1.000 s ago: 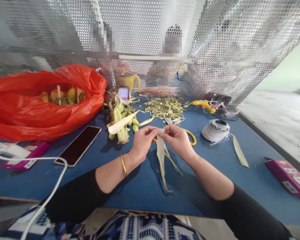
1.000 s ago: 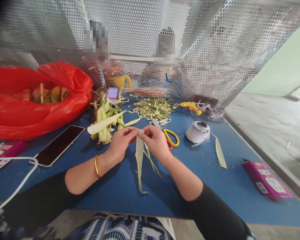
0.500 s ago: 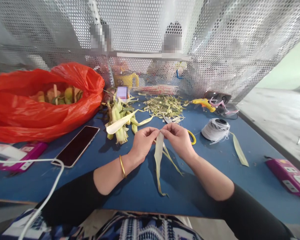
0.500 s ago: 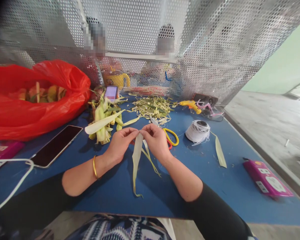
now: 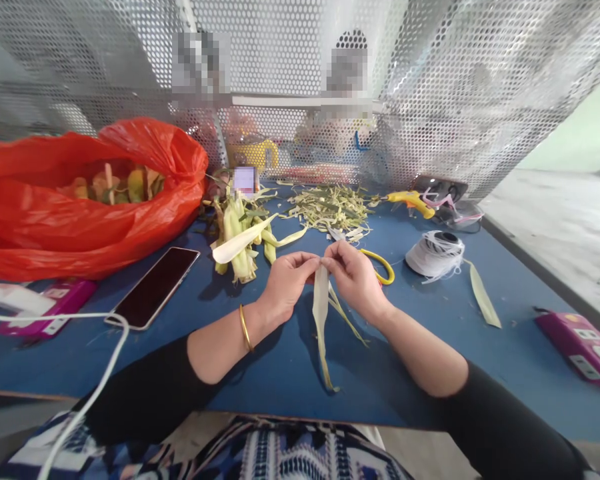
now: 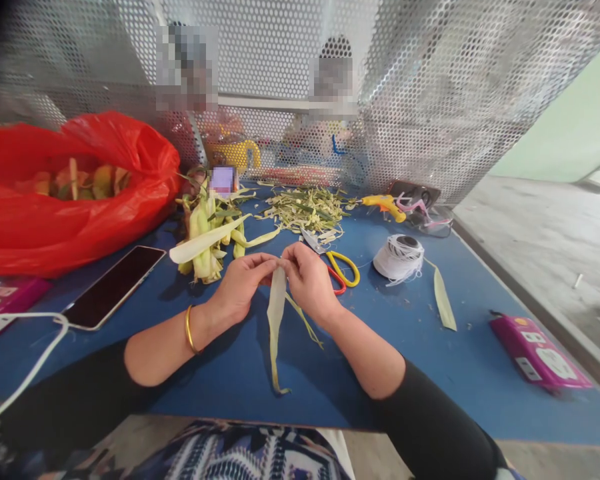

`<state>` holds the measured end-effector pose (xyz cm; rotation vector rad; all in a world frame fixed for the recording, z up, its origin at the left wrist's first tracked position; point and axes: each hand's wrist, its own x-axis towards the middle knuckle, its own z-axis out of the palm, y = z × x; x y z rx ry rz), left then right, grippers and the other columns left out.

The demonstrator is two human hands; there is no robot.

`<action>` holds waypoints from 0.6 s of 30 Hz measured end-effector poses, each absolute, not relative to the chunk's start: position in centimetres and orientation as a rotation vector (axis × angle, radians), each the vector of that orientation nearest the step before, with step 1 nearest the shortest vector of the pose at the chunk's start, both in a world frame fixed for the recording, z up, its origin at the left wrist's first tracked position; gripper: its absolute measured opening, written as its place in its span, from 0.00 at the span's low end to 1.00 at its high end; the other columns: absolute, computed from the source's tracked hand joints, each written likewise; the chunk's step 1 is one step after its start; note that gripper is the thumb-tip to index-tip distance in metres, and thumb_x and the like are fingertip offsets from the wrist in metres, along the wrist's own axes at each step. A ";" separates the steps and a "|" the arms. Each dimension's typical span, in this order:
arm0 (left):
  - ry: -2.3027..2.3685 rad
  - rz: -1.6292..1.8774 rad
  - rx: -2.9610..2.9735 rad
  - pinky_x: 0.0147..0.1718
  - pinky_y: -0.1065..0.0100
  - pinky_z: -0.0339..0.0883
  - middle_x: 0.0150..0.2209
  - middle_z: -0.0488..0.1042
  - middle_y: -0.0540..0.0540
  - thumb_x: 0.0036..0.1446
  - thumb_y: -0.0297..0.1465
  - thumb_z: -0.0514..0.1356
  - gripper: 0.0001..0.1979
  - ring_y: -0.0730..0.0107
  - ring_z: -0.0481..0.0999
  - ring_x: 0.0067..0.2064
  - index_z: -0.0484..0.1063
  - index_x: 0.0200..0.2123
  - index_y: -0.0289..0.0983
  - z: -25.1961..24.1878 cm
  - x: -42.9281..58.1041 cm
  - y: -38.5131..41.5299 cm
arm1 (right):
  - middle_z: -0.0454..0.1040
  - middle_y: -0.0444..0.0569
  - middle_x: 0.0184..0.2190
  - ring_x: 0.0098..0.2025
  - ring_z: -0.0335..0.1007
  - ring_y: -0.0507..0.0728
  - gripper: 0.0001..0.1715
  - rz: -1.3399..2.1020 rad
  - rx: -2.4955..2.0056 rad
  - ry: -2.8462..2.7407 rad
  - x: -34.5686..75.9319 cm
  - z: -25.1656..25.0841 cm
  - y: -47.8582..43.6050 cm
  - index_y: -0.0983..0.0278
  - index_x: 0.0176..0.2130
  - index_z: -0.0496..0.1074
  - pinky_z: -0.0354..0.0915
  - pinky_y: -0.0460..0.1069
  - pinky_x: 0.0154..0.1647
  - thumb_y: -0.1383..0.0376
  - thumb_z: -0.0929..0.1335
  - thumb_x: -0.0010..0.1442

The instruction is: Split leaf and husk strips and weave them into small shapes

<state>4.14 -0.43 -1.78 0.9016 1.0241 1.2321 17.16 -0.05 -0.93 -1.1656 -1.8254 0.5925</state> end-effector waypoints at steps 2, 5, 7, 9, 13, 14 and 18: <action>1.026 1.234 0.900 0.26 0.71 0.66 0.21 0.71 0.51 0.42 0.31 0.64 0.05 0.76 0.68 0.23 0.74 0.22 0.34 -1.7 4.2 -0.5 | 0.64 0.42 0.23 0.26 0.57 0.51 0.07 0.541 -1.163 -1.828 17.0 -1.0 -0.2 0.61 0.27 0.60 0.55 0.47 0.28 0.67 0.63 0.57; 1.042 1.253 0.924 0.26 0.71 0.65 0.22 0.72 0.51 0.44 0.32 0.63 0.06 0.75 0.68 0.24 0.74 0.23 0.35 -1.6 4.2 -0.5 | 0.64 0.42 0.23 0.27 0.58 0.51 0.07 0.569 -1.158 -1.755 16.9 -1.1 -0.2 0.61 0.27 0.61 0.56 0.47 0.28 0.66 0.62 0.58; 1.058 1.257 0.937 0.25 0.71 0.65 0.23 0.72 0.51 0.44 0.32 0.63 0.06 0.75 0.69 0.24 0.73 0.23 0.35 -1.5 4.2 -0.6 | 0.64 0.42 0.23 0.27 0.59 0.52 0.07 0.618 -1.147 -1.716 16.9 -1.3 -0.2 0.61 0.28 0.61 0.57 0.47 0.29 0.66 0.62 0.59; 1.075 1.259 0.937 0.24 0.72 0.64 0.22 0.72 0.51 0.45 0.32 0.63 0.06 0.75 0.68 0.24 0.73 0.23 0.35 -1.4 4.2 -0.5 | 0.64 0.42 0.23 0.27 0.60 0.52 0.07 0.618 -1.138 -1.723 16.9 -1.3 -0.2 0.61 0.28 0.62 0.58 0.48 0.30 0.65 0.62 0.59; 1.100 1.279 0.919 0.23 0.72 0.63 0.22 0.71 0.51 0.46 0.32 0.63 0.06 0.76 0.67 0.23 0.72 0.23 0.35 -1.4 4.1 -0.3 | 0.68 0.44 0.26 0.29 0.62 0.53 0.06 0.496 -1.114 -1.790 17.0 -1.3 -0.4 0.61 0.29 0.62 0.59 0.48 0.32 0.66 0.63 0.59; 1.104 1.287 0.916 0.23 0.72 0.63 0.21 0.70 0.51 0.46 0.32 0.63 0.06 0.76 0.66 0.23 0.72 0.23 0.35 -1.4 4.1 -0.3 | 0.68 0.44 0.26 0.29 0.62 0.53 0.06 0.472 -1.113 -1.801 17.0 -1.2 -0.5 0.61 0.29 0.62 0.59 0.48 0.32 0.66 0.63 0.59; 1.115 1.308 0.912 0.21 0.73 0.60 0.20 0.69 0.52 0.47 0.30 0.62 0.05 0.78 0.64 0.21 0.72 0.23 0.34 -1.5 4.0 -0.2 | 0.69 0.44 0.26 0.28 0.62 0.52 0.06 0.398 -1.127 -1.840 16.9 -1.0 -0.9 0.61 0.30 0.63 0.58 0.47 0.30 0.66 0.63 0.60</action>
